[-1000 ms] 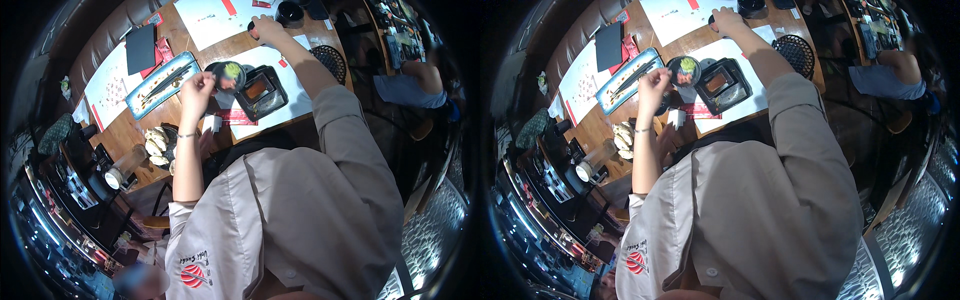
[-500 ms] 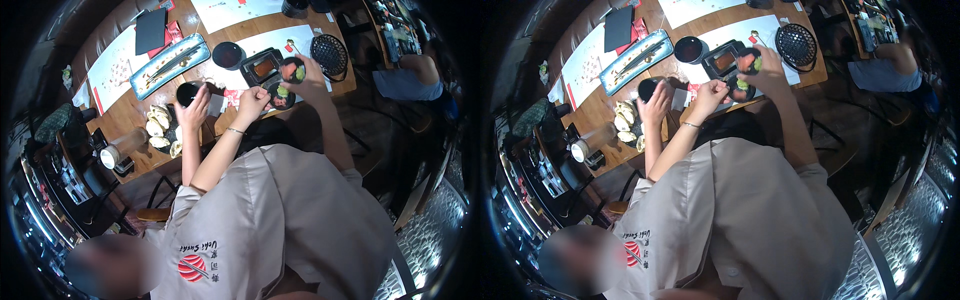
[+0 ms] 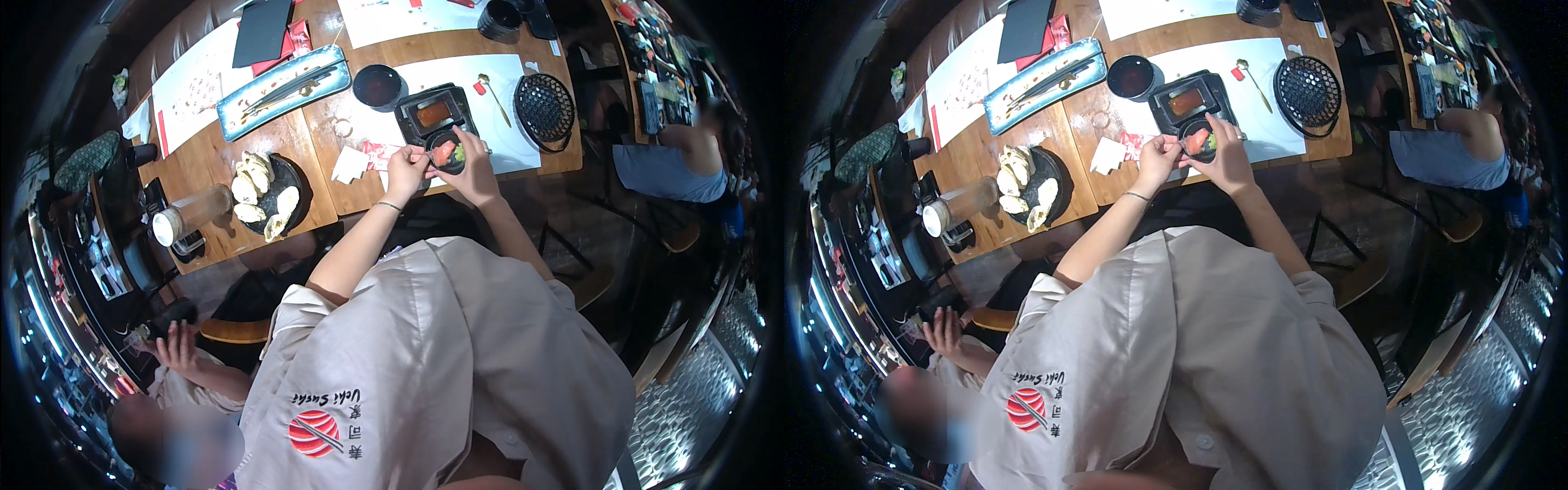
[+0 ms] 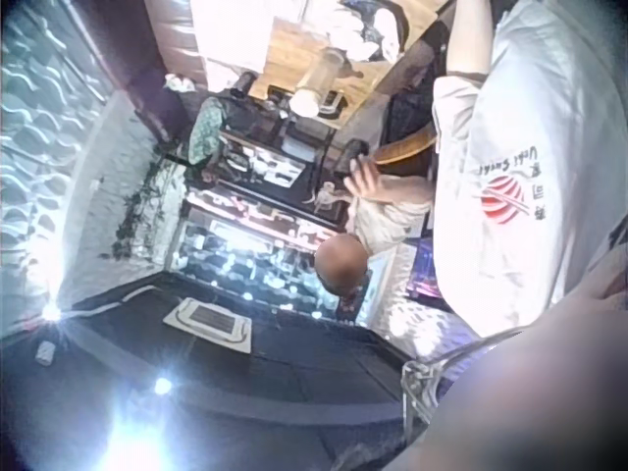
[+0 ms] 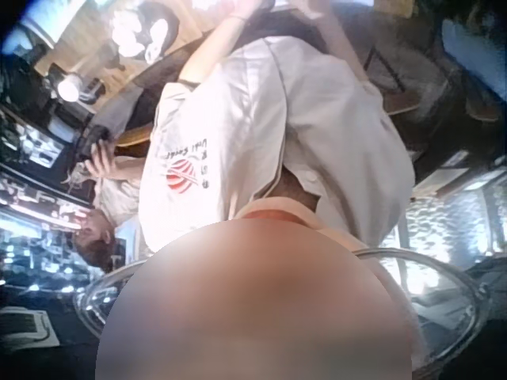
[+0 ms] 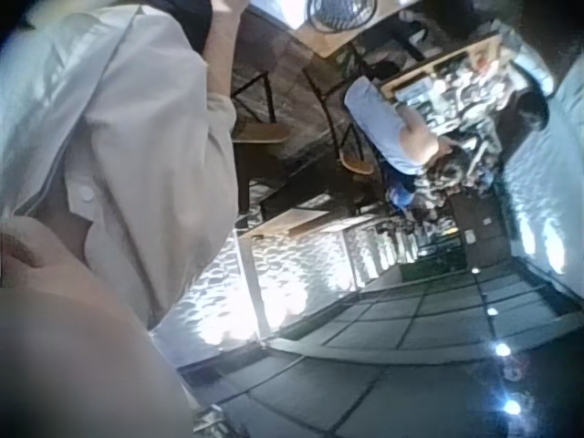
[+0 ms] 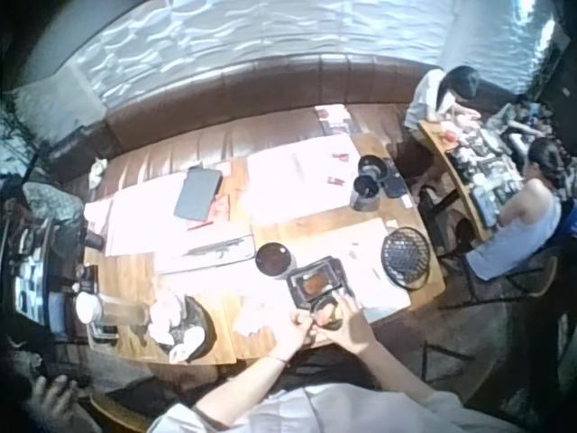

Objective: The person clears used dishes, bowls, and menus from a dining table, carries them to the kitchen, and places them in a dishwashing area. They then return to the table to collect remaining items and continue clearing.

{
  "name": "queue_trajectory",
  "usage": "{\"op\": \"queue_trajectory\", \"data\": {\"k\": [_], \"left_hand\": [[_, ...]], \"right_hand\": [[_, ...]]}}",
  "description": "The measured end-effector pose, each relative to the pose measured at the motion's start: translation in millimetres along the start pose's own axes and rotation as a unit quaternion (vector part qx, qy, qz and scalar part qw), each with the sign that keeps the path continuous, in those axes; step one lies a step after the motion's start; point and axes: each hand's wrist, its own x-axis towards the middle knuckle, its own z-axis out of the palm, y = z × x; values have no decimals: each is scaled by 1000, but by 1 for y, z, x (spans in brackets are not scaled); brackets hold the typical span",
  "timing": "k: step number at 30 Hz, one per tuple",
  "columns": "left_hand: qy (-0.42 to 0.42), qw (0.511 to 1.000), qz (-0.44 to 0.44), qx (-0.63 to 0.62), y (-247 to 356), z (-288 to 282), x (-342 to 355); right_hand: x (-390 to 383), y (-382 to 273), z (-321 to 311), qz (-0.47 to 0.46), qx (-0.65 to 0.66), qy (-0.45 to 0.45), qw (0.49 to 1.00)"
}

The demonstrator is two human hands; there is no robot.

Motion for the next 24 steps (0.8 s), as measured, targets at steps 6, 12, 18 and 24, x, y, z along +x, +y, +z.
{"op": "queue_trajectory", "data": {"k": [6,12,18,24], "left_hand": [[16,1000,-15,-4,4,-7,-9],[10,996,-52,-67,11,-11,-13],[7,997,-50,-54,10,-15,-13],[-11,996,-42,-79,13,-19,-11]], "right_hand": [[-1,8,13,-24,13,9,1000],[5,12,13,-21,-3,-16,1000],[8,9,19,-41,-18,-3,999],[14,5,23,-65,-21,13,998]]}}
